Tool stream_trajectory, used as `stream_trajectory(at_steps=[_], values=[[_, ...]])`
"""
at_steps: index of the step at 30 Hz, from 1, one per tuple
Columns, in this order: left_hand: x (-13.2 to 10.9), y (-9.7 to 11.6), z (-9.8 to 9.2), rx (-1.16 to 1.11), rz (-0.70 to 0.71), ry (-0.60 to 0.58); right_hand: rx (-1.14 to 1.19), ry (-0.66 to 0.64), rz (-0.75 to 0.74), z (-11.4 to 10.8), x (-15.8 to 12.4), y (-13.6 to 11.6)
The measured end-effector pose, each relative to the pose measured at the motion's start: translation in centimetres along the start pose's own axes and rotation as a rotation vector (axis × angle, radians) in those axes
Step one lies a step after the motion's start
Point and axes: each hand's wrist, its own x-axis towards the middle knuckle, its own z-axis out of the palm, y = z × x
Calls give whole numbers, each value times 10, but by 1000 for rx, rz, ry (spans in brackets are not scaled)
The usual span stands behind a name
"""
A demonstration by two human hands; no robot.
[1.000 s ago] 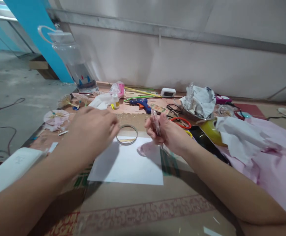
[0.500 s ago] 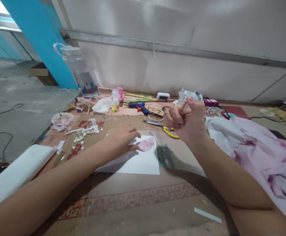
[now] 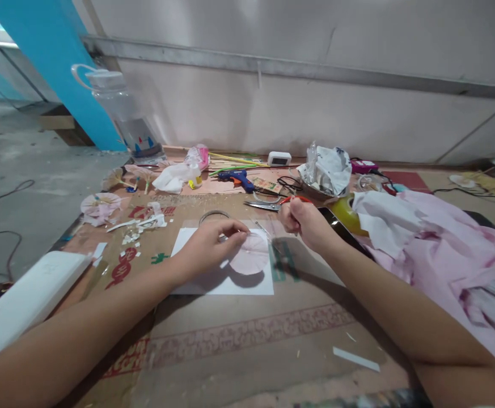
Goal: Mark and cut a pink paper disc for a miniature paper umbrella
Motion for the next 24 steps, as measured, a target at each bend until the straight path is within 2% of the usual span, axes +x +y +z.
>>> stream_trajectory(at_steps=[2, 3, 7, 9, 11, 15, 19, 24], values=[[0, -4, 1, 26, -67, 1, -95, 44, -3, -1, -1, 1], [1, -8, 1, 96, -54, 11, -137, 63, -20, -1, -2, 0], [3, -18, -2, 464, 150, 93, -348, 110, -179, -4, -7, -13], [2, -18, -4, 552, 218, 69, -493, 66, -163, -7, -8, -21], [1, -14, -5, 612, 263, -13, -645, -18, -81, -9, -8, -25], [-3, -10, 1, 739, 331, -166, -950, -179, -38, -4, -8, -15], [-5, -13, 12, 775, 405, -136, -1152, -248, -66, 9, -9, 6], [-2, -15, 17, 740, 386, -71, -1185, -246, -118, 11, -9, 14]])
